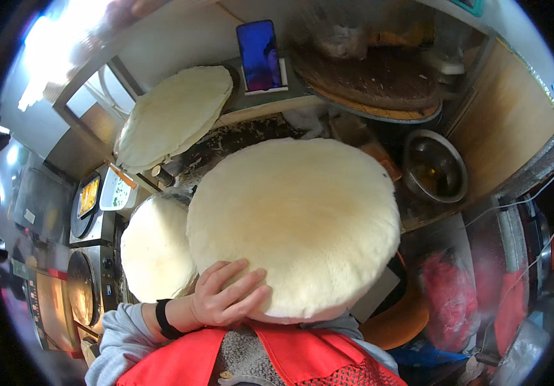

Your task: The person spreads a cooked vegetable and egg mixture onto a thin crepe on a flat griddle, then folds the crepe into a wrap using two spatulas. The person then handles a stack of crepes, separating and stacking them on a tray.

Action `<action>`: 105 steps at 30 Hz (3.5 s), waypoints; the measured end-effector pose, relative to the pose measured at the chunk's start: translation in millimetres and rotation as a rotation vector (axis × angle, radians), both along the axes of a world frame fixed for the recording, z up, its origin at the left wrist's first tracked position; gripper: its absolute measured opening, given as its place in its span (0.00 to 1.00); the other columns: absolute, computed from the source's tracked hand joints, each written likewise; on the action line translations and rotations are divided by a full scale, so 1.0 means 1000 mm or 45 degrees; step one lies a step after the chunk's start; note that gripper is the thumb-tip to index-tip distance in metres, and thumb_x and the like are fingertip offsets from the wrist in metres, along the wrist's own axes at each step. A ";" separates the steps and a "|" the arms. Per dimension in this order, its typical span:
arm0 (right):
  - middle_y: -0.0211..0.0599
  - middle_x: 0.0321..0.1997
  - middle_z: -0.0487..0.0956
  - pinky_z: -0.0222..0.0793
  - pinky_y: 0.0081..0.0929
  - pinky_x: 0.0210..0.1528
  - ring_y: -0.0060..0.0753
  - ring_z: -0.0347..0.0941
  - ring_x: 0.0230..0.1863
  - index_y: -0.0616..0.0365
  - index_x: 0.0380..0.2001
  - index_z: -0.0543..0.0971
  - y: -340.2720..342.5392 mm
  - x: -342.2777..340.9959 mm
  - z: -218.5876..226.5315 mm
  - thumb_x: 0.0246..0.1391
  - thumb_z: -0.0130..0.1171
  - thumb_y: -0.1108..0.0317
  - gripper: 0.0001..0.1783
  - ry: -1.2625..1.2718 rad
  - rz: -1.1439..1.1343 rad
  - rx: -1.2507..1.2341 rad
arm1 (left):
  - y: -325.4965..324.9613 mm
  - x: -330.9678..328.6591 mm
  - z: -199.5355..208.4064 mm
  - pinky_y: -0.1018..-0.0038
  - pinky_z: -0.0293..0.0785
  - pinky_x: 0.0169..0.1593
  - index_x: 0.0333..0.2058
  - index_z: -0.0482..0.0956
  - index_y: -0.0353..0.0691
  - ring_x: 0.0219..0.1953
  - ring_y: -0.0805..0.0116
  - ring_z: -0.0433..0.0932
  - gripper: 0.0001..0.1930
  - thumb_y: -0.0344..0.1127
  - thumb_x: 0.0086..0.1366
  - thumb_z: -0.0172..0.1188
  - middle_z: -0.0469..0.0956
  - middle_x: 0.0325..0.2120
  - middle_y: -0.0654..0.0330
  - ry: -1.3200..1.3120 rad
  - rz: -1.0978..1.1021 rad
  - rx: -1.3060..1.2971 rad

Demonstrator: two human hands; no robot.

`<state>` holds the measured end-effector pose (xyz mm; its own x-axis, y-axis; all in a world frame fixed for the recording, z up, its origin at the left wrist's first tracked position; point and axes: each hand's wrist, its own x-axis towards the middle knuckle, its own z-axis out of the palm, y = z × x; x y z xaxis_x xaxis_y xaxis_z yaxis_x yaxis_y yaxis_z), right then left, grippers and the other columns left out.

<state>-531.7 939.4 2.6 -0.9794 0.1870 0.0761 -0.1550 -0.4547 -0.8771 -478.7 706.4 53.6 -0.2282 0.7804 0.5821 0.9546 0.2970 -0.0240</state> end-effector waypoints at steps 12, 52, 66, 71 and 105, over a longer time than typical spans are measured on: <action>0.43 0.61 0.66 0.62 0.33 0.61 0.38 0.64 0.60 0.59 0.62 0.60 -0.040 0.099 0.175 0.65 0.40 0.47 0.31 0.280 -0.094 0.212 | 0.060 -0.055 0.095 0.47 0.33 0.67 0.68 0.33 0.51 0.69 0.39 0.29 0.45 0.71 0.63 0.37 0.33 0.67 0.39 -1.275 -0.679 -0.063; 0.45 0.71 0.51 0.44 0.47 0.68 0.45 0.46 0.71 0.54 0.68 0.51 0.090 0.146 -0.154 0.56 0.45 0.32 0.48 -1.602 -0.298 0.024 | -0.002 0.005 -0.243 0.53 0.60 0.63 0.59 0.64 0.43 0.59 0.53 0.65 0.30 0.56 0.66 0.46 0.66 0.59 0.57 -3.318 -0.126 2.177; 0.38 0.67 0.62 0.50 0.52 0.67 0.41 0.56 0.67 0.54 0.64 0.58 -0.003 0.114 -0.177 0.61 0.50 0.53 0.32 -1.060 0.416 -0.860 | -0.044 -0.049 -0.237 0.57 0.57 0.64 0.62 0.59 0.43 0.63 0.54 0.60 0.30 0.55 0.69 0.38 0.61 0.62 0.55 -3.042 0.110 2.228; 0.39 0.67 0.61 0.50 0.52 0.67 0.40 0.55 0.67 0.54 0.64 0.57 -0.019 0.120 -0.184 0.61 0.52 0.57 0.31 -1.312 0.833 -0.570 | -0.059 -0.012 -0.208 0.65 0.46 0.67 0.66 0.51 0.41 0.68 0.60 0.50 0.28 0.44 0.71 0.40 0.52 0.66 0.56 -2.503 0.758 1.464; 0.52 0.39 0.79 0.69 0.41 0.46 0.52 0.75 0.41 0.65 0.39 0.78 0.075 -0.272 -0.182 0.48 0.60 0.41 0.33 -0.472 0.204 2.036 | -0.027 0.005 -0.213 0.37 0.42 0.62 0.64 0.59 0.49 0.68 0.39 0.43 0.49 0.51 0.43 0.71 0.48 0.66 0.47 -1.000 0.885 -0.561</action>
<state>-803.4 1014.8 -179.9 -0.9874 0.0555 -0.1480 0.1135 0.9006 -0.4196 -473.6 679.3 -159.8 -0.8720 0.4439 -0.2066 0.3837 0.8817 0.2747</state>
